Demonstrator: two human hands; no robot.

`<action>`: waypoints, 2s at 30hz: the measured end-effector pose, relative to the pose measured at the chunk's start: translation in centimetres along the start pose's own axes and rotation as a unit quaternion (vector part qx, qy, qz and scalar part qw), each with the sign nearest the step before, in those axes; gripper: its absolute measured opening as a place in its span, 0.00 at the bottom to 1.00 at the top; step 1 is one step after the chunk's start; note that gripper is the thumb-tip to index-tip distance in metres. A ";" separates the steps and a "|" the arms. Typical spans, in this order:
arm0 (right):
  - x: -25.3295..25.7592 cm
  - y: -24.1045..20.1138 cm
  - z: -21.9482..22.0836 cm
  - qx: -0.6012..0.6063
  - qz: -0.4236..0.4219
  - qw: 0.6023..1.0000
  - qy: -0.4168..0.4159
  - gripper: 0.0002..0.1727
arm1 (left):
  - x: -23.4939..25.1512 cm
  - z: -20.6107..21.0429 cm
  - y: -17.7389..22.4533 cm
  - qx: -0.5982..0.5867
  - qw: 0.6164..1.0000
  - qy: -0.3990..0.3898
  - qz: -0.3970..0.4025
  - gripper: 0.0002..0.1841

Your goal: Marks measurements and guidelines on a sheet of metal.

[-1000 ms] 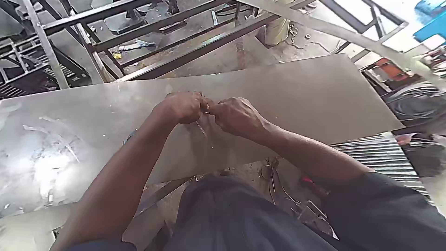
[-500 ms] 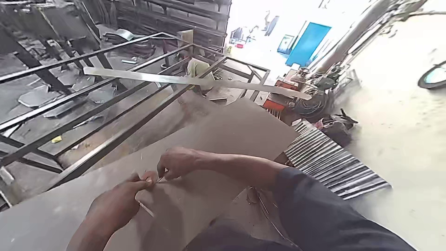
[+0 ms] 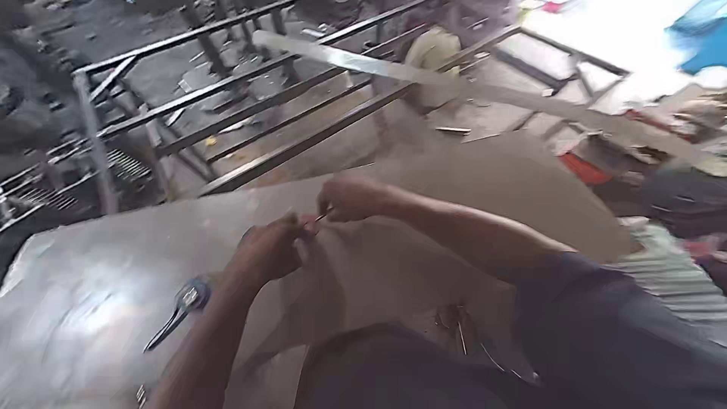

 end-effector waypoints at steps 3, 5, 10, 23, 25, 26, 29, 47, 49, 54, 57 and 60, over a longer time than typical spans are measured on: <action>0.5 -0.1 -1.0 -0.021 0.015 0.999 -0.038 0.06 | 0.1 1.4 0.2 0.025 0.996 0.079 0.015 0.15; 0.6 -0.2 -1.6 -0.035 0.017 0.998 -0.049 0.05 | -0.1 2.3 1.3 0.053 0.990 0.129 -0.007 0.14; 1.0 -0.9 -2.4 -0.084 0.014 0.994 -0.074 0.04 | 0.0 4.6 7.4 0.031 0.971 0.201 -0.127 0.36; 3.7 -0.2 -4.9 -0.208 -0.191 0.957 -0.070 0.09 | 0.9 5.7 10.9 -0.037 0.969 0.165 -0.179 0.58; 4.8 -0.5 -5.6 -0.253 -0.248 0.935 -0.029 0.09 | 0.9 5.7 10.8 -0.047 0.969 0.165 -0.179 0.57; 5.3 -0.8 -5.7 -0.271 -0.268 0.924 -0.018 0.08 | 0.9 5.6 10.8 -0.050 0.969 0.164 -0.178 0.56; 7.1 -1.9 -5.4 -0.315 -0.314 0.895 -0.017 0.10 | 1.0 5.7 10.8 -0.052 0.969 0.170 -0.175 0.55; 12.0 -3.1 -3.2 -0.258 -0.435 0.852 -0.133 0.13 | 1.4 6.1 10.8 -0.071 0.964 0.177 -0.185 0.55; 12.1 -2.9 -3.2 -0.254 -0.436 0.853 -0.131 0.13 | 1.4 5.9 10.9 -0.070 0.965 0.162 -0.192 0.56; 12.6 -2.0 -3.0 -0.246 -0.440 0.857 -0.108 0.14 | 1.6 5.8 11.0 -0.058 0.967 0.152 -0.197 0.56; 13.1 -1.4 -3.0 -0.243 -0.441 0.859 -0.090 0.14 | 1.6 6.0 11.0 -0.052 0.966 0.157 -0.201 0.57; 13.1 -1.0 -2.9 -0.240 -0.436 0.863 -0.088 0.14 | 1.6 5.8 11.0 -0.057 0.966 0.158 -0.199 0.56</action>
Point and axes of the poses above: each hand's wrist, its own x-axis towards the middle knuckle, its own z-axis out of the palm, y = z × x, the point moved 2 cm from there along x, towards the middle knuckle, and after that the axes turned 7 degrees about -y, right-handed, at the moved point
